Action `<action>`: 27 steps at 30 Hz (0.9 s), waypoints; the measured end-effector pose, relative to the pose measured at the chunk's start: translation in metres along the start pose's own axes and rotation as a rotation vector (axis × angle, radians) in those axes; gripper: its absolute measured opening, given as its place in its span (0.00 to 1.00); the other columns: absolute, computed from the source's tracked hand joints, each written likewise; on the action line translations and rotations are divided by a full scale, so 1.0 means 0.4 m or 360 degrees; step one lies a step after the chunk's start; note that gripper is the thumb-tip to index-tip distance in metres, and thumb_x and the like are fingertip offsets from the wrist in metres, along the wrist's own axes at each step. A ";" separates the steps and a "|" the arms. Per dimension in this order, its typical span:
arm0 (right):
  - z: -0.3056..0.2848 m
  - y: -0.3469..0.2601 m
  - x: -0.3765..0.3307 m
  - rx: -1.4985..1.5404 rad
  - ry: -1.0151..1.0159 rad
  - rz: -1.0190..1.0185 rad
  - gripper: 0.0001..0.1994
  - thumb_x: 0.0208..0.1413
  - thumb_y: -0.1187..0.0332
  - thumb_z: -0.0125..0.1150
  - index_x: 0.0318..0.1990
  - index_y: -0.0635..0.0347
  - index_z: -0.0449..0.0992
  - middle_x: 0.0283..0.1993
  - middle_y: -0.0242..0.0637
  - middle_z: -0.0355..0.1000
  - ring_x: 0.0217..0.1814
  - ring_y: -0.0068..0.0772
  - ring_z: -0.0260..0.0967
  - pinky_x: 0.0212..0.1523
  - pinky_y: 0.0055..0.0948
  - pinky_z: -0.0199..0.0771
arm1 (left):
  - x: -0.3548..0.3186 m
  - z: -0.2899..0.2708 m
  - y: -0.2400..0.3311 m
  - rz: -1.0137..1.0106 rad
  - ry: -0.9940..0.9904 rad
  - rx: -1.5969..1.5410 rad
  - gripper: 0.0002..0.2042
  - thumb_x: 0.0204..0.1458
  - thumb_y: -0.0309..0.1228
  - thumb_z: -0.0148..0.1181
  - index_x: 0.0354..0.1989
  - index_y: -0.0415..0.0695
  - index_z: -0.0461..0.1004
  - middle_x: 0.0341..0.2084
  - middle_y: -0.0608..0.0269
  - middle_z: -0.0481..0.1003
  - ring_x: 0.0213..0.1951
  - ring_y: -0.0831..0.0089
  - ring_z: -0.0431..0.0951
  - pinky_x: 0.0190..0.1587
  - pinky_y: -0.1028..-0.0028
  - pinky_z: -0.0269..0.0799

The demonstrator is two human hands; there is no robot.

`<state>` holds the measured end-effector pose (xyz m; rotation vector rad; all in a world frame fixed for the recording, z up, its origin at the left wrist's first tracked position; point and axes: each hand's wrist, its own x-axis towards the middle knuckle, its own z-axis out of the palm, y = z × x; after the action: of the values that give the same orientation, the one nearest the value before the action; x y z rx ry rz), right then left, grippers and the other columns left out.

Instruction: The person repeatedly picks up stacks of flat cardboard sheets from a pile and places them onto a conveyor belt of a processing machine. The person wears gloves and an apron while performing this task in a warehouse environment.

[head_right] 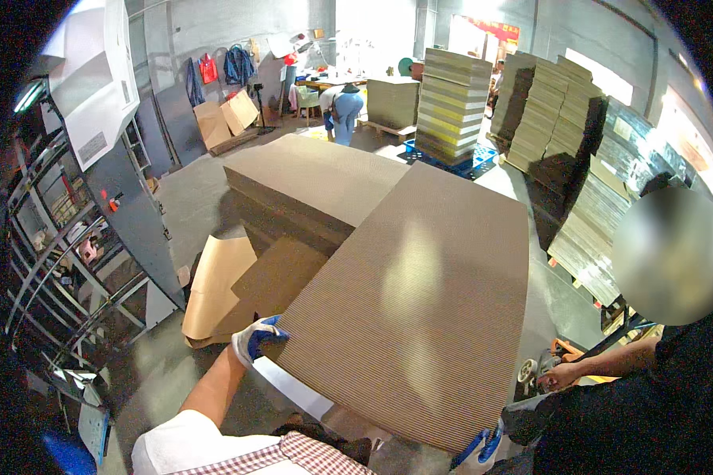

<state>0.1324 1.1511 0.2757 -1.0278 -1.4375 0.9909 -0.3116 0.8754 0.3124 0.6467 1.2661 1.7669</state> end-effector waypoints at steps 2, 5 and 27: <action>0.010 -0.016 -0.001 0.0037 -0.0035 0.0133 0.20 0.67 0.65 0.45 0.60 0.70 0.63 0.58 0.46 0.68 0.55 0.39 0.69 0.56 0.32 0.70 | -0.026 -0.039 -0.024 -0.0050 0.0041 -0.0165 0.15 0.53 0.22 0.52 0.49 0.35 0.72 0.41 0.63 0.77 0.41 0.76 0.77 0.48 0.79 0.70; 0.015 -0.022 -0.002 0.0198 0.0010 0.0189 0.20 0.67 0.65 0.46 0.60 0.70 0.64 0.59 0.46 0.68 0.55 0.38 0.69 0.55 0.32 0.70 | -0.005 -0.007 -0.009 -0.0153 0.0139 -0.0221 0.16 0.51 0.23 0.53 0.49 0.35 0.71 0.41 0.63 0.77 0.41 0.75 0.77 0.48 0.78 0.70; 0.045 -0.110 -0.022 -0.0166 0.0059 -0.0057 0.19 0.58 0.78 0.51 0.58 0.69 0.68 0.52 0.42 0.74 0.52 0.27 0.72 0.53 0.27 0.71 | 0.005 0.040 0.031 0.0463 0.0020 0.0985 0.17 0.50 0.24 0.49 0.49 0.33 0.71 0.38 0.62 0.76 0.36 0.76 0.75 0.41 0.80 0.69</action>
<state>0.1115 1.1292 0.3136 -1.0867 -1.4849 0.8741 -0.3042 0.8832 0.3294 1.2182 1.8188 1.5894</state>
